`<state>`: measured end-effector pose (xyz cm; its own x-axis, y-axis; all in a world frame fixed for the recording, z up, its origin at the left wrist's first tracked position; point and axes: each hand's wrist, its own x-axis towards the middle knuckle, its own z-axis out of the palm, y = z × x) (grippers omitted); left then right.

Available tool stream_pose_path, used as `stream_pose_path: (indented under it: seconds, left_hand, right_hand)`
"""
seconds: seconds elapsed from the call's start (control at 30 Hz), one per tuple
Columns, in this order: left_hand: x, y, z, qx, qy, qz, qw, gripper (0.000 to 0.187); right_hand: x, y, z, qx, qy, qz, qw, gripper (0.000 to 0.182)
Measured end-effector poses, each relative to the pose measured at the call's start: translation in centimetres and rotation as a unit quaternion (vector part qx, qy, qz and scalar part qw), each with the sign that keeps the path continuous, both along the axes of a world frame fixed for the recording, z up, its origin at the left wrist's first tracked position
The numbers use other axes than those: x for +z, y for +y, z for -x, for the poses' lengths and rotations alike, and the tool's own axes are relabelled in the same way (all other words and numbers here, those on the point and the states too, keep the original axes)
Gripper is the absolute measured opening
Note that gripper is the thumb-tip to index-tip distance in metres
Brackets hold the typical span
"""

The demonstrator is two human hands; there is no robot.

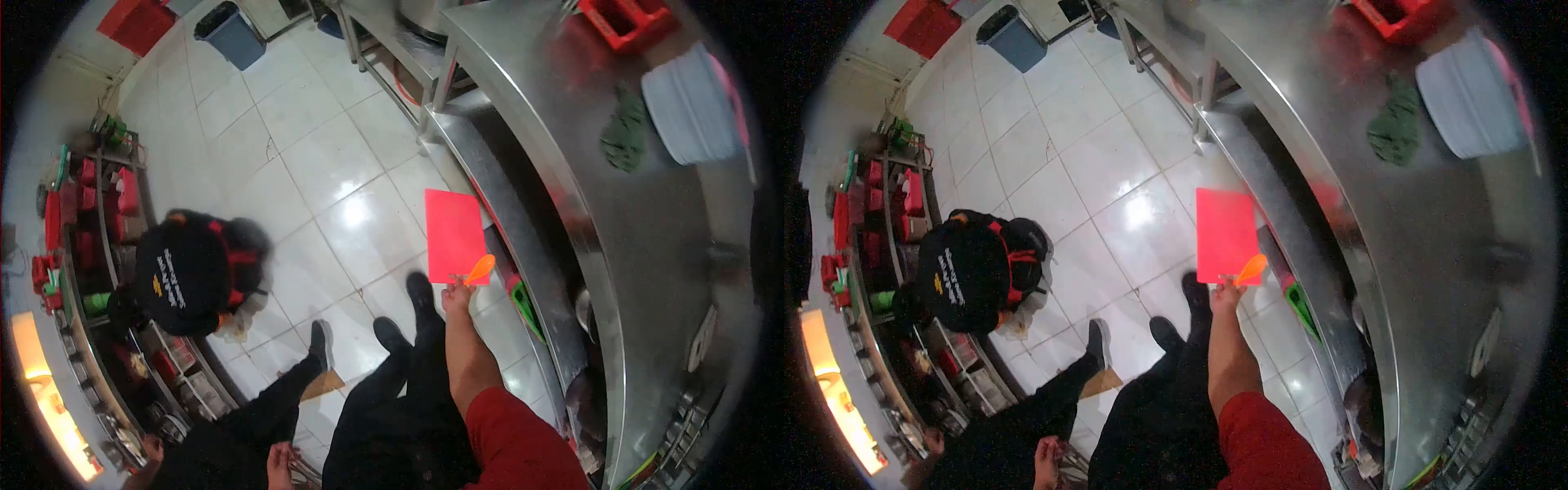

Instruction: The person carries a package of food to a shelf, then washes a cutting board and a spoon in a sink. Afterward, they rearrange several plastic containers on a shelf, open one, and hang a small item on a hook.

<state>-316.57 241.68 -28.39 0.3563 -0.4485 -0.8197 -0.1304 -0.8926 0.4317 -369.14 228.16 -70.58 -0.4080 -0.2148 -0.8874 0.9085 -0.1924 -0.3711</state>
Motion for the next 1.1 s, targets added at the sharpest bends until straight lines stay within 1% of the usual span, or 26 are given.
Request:
stream_pose_path:
  seconds: [0.07, 0.13, 0.17, 0.2, 0.23, 0.27, 0.3, 0.33, 0.37, 0.4, 0.43, 0.47, 0.53, 0.6, 0.67, 0.7, 0.73, 0.77, 0.8, 0.83, 0.87, 0.93, 1.0, 1.03, 1.07, 1.1]
  left_hand:
    - [0.3, -3.9, 0.4, 0.099, 0.048, -0.244, 0.963, 0.029]
    - [-1.5, -2.6, 0.4, 0.006, 0.104, -0.093, 0.990, 0.034]
    - [-4.0, -0.6, -2.6, 0.255, 0.313, -0.202, 0.892, 0.030]
    - [-5.3, -0.8, -5.7, 0.473, 0.474, -0.279, 0.688, 0.026]
    - [-3.9, -3.5, -3.3, 0.383, 0.465, -0.218, 0.768, 0.024]
    - [-2.8, -6.5, 0.6, 0.283, 0.454, -0.148, 0.832, 0.023]
    - [-2.9, -6.1, -1.7, 0.286, 0.438, -0.144, 0.840, 0.023]
    - [-4.9, -0.6, -8.1, 0.235, 0.114, -0.236, 0.936, 0.033]
    - [-3.3, -6.1, -2.6, 0.266, 0.091, -0.214, 0.935, 0.033]
    - [-1.3, -8.7, 0.7, 0.022, 0.110, -0.241, 0.964, 0.031]
    - [-0.4, -9.2, 1.5, -0.021, 0.108, -0.195, 0.975, 0.029]
    - [-0.1, -9.8, 1.1, -0.073, 0.101, -0.147, 0.981, 0.027]
    - [0.3, -11.2, 1.4, -0.054, 0.095, -0.141, 0.984, 0.026]
    - [0.3, -12.3, 1.6, -0.055, 0.132, -0.138, 0.980, 0.024]
    - [-1.1, -13.5, 2.6, 0.021, 0.236, 0.029, 0.971, 0.022]
    - [-0.8, -16.5, 4.4, -0.027, 0.099, -0.147, 0.984, 0.019]
    - [-0.8, -18.3, 5.3, -0.043, 0.091, -0.137, 0.985, 0.019]
    - [-1.8, -19.2, 5.8, -0.043, 0.102, -0.106, 0.988, 0.020]
    - [-2.9, -20.4, 6.4, -0.041, 0.110, -0.073, 0.990, 0.022]
    - [-2.9, -22.6, 7.2, -0.014, 0.133, -0.062, 0.989, 0.025]
    - [-3.9, -24.6, 7.7, -0.021, 0.128, -0.055, 0.990, 0.029]
    - [-7.2, -28.5, 8.6, -0.019, 0.098, 0.015, 0.995, 0.035]
    - [-13.3, -31.5, 7.7, 0.070, 0.190, 0.039, 0.979, 0.039]
    - [-13.1, -33.9, 6.9, 0.059, 0.227, 0.046, 0.971, 0.040]
    - [-16.0, -34.8, 5.8, -0.126, 0.131, 0.229, 0.956, 0.040]
    - [-12.9, -38.4, 6.2, -0.011, 0.131, 0.093, 0.987, 0.042]
  right_hand:
    - [-4.1, -2.5, 2.8, -0.049, -0.025, 0.065, 0.996, 0.025]
    - [-7.7, -4.7, 6.0, 0.005, 0.048, 0.063, 0.997, 0.031]
    - [-7.7, -6.2, 7.3, 0.040, 0.164, 0.079, 0.982, 0.032]
    - [-8.0, -7.6, 8.5, 0.069, 0.274, 0.090, 0.955, 0.034]
    - [-11.2, -7.5, 11.6, 0.072, 0.217, 0.043, 0.973, 0.040]
    - [-15.8, -7.0, 13.9, 0.073, 0.302, 0.004, 0.951, 0.036]
    - [-20.3, -3.6, 21.5, 0.267, -0.084, 0.081, 0.956, 0.036]
    - [-26.9, -4.3, 19.6, 0.279, -0.108, 0.093, 0.950, 0.036]
    - [-24.0, 5.5, 19.5, 0.360, -0.173, 0.325, 0.857, 0.040]
    - [-19.2, 10.4, 22.3, 0.405, -0.235, 0.546, 0.694, 0.044]
    - [-23.1, 3.8, 24.8, 0.414, -0.267, 0.572, 0.656, 0.044]
    - [-20.7, -7.4, 20.6, 0.498, -0.263, 0.580, 0.588, 0.043]
    - [-14.2, -20.9, 15.3, 0.652, -0.208, 0.579, 0.443, 0.042]
    - [-5.9, -12.3, 7.2, 0.786, -0.102, 0.531, 0.301, 0.041]
    - [0.1, -11.6, 3.5, 0.913, 0.128, 0.181, 0.342, 0.035]
    - [2.1, -7.4, 3.5, 0.904, 0.254, -0.003, 0.344, 0.032]
    - [2.8, -12.2, 6.1, 0.846, 0.372, -0.182, 0.335, 0.030]
    - [7.5, -17.3, 3.2, 0.785, 0.262, -0.173, 0.534, 0.024]
    - [9.6, -21.3, 1.9, 0.817, 0.259, -0.109, 0.504, 0.024]
    - [9.9, -24.7, 1.4, 0.868, 0.402, -0.028, 0.289, 0.024]
    - [9.1, -28.5, 1.9, 0.779, 0.570, 0.200, 0.168, 0.021]
    - [15.7, -38.8, 0.0, 0.896, 0.141, -0.045, 0.418, 0.020]
    - [14.5, -46.2, -0.8, 0.901, 0.254, -0.087, 0.341, 0.022]
    - [17.1, -50.3, -1.9, 0.906, 0.276, -0.084, 0.310, 0.022]
    - [21.4, -53.3, -2.5, 0.898, 0.260, -0.101, 0.339, 0.021]
    - [24.5, -56.8, -3.0, 0.888, 0.245, -0.114, 0.371, 0.021]
